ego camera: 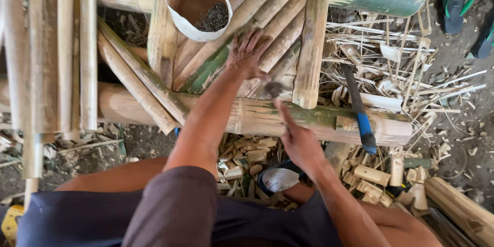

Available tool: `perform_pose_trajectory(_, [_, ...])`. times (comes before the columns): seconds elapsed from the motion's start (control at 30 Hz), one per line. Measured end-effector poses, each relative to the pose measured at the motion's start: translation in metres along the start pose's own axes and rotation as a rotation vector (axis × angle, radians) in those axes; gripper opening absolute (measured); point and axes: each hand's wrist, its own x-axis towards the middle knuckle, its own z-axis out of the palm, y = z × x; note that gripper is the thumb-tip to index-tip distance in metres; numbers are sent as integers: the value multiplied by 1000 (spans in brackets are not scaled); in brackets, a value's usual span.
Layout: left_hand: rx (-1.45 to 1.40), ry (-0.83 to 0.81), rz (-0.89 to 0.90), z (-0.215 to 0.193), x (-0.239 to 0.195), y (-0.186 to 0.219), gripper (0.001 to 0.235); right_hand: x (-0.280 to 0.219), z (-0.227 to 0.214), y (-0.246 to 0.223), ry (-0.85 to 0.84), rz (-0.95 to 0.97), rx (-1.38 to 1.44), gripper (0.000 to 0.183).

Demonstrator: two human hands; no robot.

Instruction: The person assembles a bamboo structure by hammering nails into split bamboo slats and sawing bamboo pieces to fit. They repeatedly pick up nails, position slats, and drive nails with a hammer, then use a hand saw to trim bamboo segments.

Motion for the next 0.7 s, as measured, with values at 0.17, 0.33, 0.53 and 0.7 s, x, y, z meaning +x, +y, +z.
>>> perform_pose_trajectory(0.17, [3, -102, -67, -4, 5, -3, 139, 8, -4, 22, -30, 334, -96, 70])
perform_pose_trajectory(0.33, [-46, -124, -61, 4, 12, 0, 142, 6, 22, 25, -103, 187, -95, 69])
perform_pose_trajectory(0.53, [-44, -132, -66, 6, 12, -1, 139, 1, -5, 14, 134, 104, -69, 65])
perform_pose_trajectory(0.7, [-49, -101, -74, 5, 7, -1, 136, 10, -10, 6, -249, 249, -108, 75])
